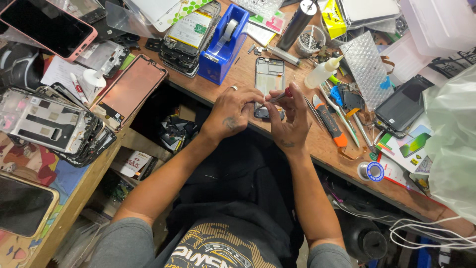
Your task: The person uses a screwdriver to remove screws from a smartphone chassis, then detaches and removes internal components including a small circuit board and the battery. The person handles the phone and components by hand while working at a cluttered repair bench.
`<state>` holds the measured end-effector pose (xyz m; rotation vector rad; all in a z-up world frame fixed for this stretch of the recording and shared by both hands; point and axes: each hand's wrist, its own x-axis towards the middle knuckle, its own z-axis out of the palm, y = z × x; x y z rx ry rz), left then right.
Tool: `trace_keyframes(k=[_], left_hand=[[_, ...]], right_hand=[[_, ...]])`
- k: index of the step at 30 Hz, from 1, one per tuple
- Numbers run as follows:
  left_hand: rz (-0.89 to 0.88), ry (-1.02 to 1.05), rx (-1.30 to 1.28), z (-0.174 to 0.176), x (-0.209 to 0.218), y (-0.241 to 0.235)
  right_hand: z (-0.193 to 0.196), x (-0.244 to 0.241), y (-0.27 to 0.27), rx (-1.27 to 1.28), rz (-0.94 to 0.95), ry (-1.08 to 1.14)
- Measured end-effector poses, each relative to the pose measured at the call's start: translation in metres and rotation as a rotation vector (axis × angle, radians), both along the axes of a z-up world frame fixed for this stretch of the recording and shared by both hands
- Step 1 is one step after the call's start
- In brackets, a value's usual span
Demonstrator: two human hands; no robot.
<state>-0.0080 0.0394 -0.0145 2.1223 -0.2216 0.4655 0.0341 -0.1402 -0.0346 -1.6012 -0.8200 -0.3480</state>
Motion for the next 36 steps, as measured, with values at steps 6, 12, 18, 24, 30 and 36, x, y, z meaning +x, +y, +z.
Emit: trace_keyframes(k=[6, 12, 18, 24, 30, 36], left_hand=[[-0.006, -0.043, 0.029, 0.001, -0.003, -0.001], [0.002, -0.041, 0.087, 0.002, 0.000, -0.002], [0.026, -0.048, 0.083, 0.005, -0.003, -0.004], [0.023, -0.053, 0.091, 0.008, -0.003, -0.006], [0.029, -0.053, 0.099, 0.003, -0.003, -0.006], [0.018, -0.056, 0.072, 0.002, -0.002, -0.006]], right_hand=[[0.009, 0.005, 0.004, -0.082, 0.048, -0.062], [0.025, 0.006, 0.007, -0.185, -0.121, -0.205], [0.043, 0.005, -0.002, -0.274, 0.051, -0.101], [0.038, 0.012, -0.001, -0.130, 0.137, -0.081], [0.029, 0.021, -0.006, -0.056, 0.204, 0.245], [0.029, 0.015, -0.002, -0.166, 0.179, -0.092]])
